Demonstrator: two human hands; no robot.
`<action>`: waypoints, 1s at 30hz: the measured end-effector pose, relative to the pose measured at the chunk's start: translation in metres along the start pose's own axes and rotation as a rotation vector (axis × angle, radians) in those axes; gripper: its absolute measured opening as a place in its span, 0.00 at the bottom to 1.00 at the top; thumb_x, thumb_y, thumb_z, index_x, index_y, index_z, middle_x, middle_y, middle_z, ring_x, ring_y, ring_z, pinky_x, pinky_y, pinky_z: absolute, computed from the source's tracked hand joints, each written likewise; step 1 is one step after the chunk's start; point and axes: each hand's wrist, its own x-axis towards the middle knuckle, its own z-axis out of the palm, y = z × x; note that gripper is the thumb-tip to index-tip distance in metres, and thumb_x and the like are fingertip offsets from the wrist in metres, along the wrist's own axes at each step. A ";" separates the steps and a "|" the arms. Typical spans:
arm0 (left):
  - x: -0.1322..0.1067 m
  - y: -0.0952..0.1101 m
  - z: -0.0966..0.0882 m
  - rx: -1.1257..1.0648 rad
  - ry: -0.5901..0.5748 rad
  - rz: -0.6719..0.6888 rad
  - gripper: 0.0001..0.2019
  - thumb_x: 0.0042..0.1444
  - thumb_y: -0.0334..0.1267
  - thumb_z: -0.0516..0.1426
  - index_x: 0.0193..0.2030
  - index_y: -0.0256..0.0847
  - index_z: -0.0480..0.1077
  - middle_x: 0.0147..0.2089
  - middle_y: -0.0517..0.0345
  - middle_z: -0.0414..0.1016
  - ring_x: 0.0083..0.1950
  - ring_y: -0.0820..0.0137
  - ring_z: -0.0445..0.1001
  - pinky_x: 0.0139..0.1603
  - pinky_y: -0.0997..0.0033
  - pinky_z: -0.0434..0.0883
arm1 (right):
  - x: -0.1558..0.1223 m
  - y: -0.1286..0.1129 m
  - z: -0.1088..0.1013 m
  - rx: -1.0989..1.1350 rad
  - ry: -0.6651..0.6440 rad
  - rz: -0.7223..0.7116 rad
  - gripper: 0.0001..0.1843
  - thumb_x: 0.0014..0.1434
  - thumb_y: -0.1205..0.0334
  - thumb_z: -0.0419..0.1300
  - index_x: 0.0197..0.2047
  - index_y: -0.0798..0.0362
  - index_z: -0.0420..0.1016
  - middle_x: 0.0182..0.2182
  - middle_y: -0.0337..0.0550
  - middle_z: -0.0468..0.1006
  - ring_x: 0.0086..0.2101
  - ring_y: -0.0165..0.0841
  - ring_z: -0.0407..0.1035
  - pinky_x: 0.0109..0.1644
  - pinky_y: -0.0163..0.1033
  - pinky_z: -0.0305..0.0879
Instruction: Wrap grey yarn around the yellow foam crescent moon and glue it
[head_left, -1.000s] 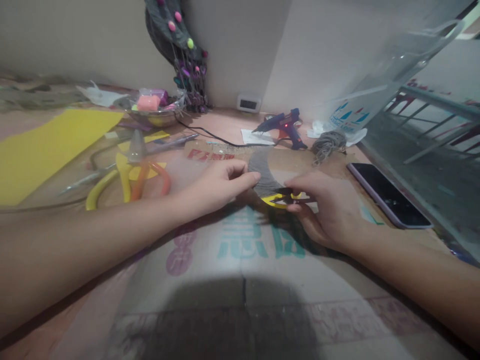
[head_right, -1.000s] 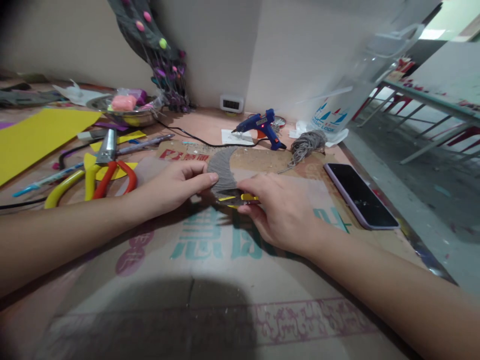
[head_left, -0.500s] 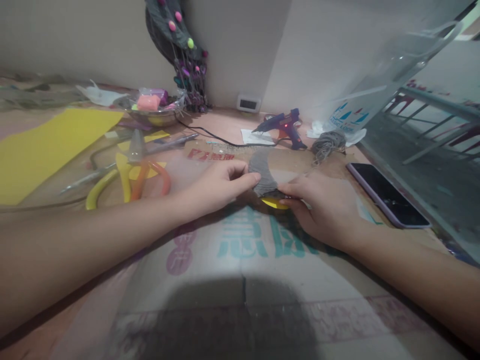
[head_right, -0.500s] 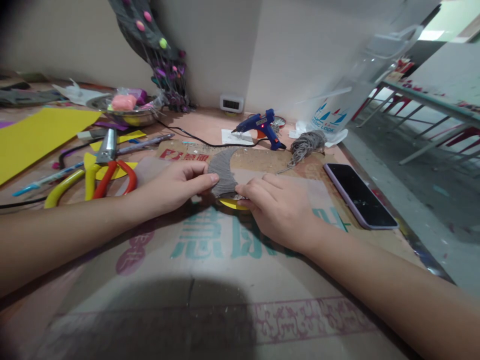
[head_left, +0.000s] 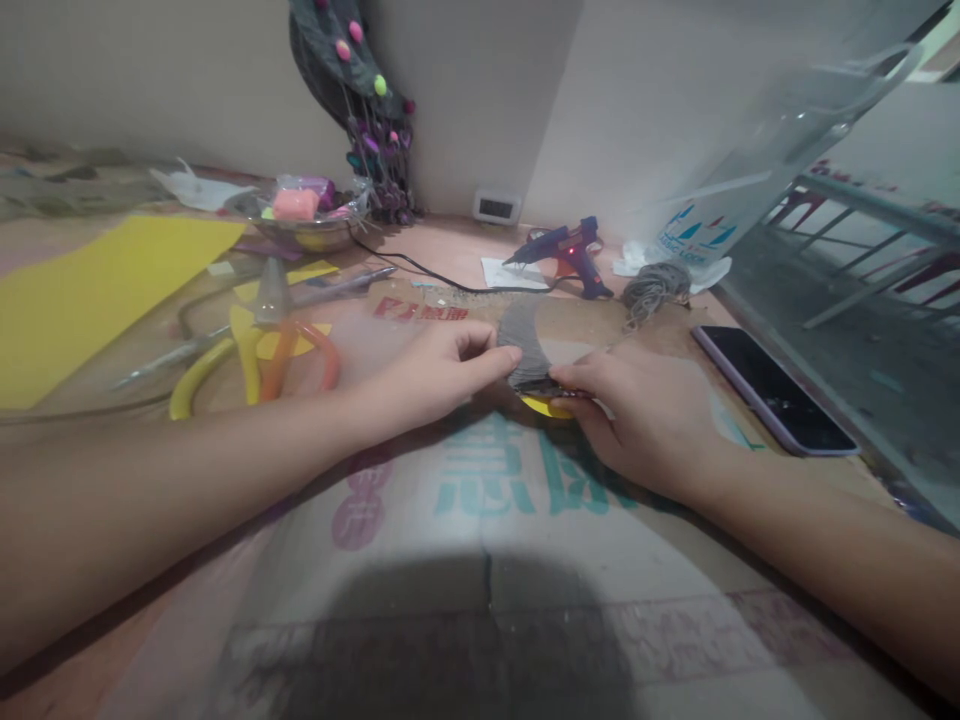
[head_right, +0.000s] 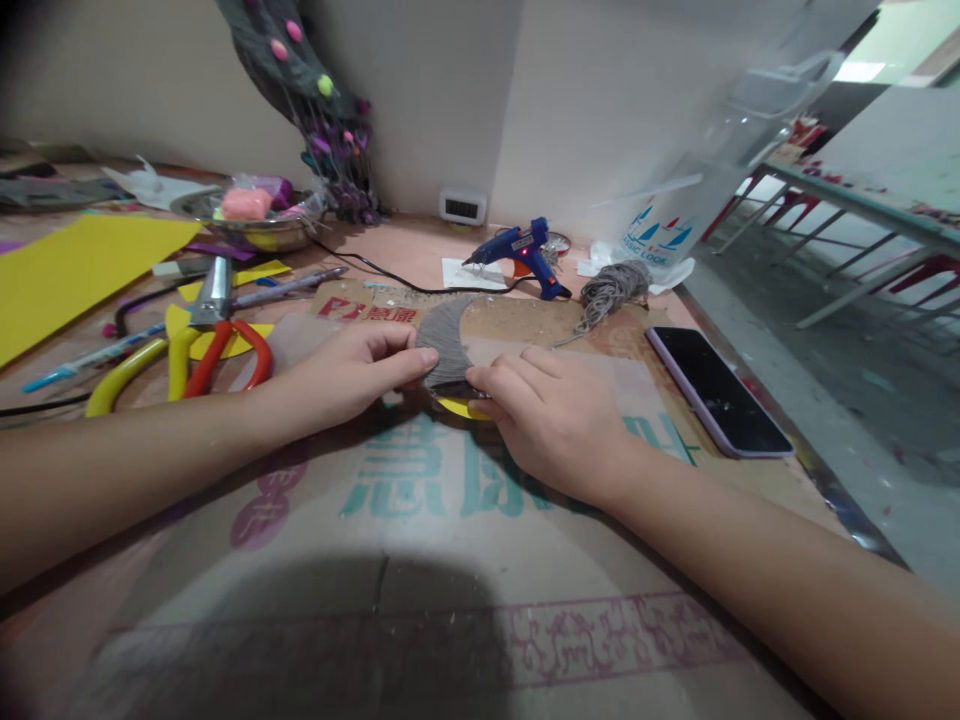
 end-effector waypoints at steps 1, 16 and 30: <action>0.000 0.000 0.000 0.000 0.000 0.000 0.14 0.59 0.46 0.53 0.28 0.38 0.68 0.27 0.61 0.68 0.29 0.73 0.66 0.29 0.73 0.60 | 0.000 0.000 0.000 0.000 -0.001 -0.005 0.08 0.63 0.66 0.53 0.40 0.52 0.73 0.28 0.42 0.79 0.28 0.34 0.68 0.30 0.39 0.58; -0.001 0.002 0.001 -0.015 -0.008 -0.001 0.16 0.59 0.46 0.53 0.24 0.39 0.64 0.24 0.63 0.64 0.27 0.75 0.62 0.27 0.73 0.58 | 0.001 0.001 0.001 -0.041 -0.002 -0.050 0.08 0.66 0.64 0.52 0.40 0.52 0.72 0.28 0.41 0.78 0.27 0.33 0.67 0.31 0.39 0.59; 0.000 -0.001 0.000 -0.037 -0.018 0.026 0.15 0.61 0.46 0.52 0.27 0.38 0.65 0.26 0.63 0.65 0.28 0.75 0.63 0.28 0.74 0.58 | -0.006 0.009 0.004 0.072 0.072 0.013 0.04 0.62 0.66 0.56 0.41 0.55 0.71 0.29 0.43 0.77 0.29 0.35 0.69 0.33 0.39 0.62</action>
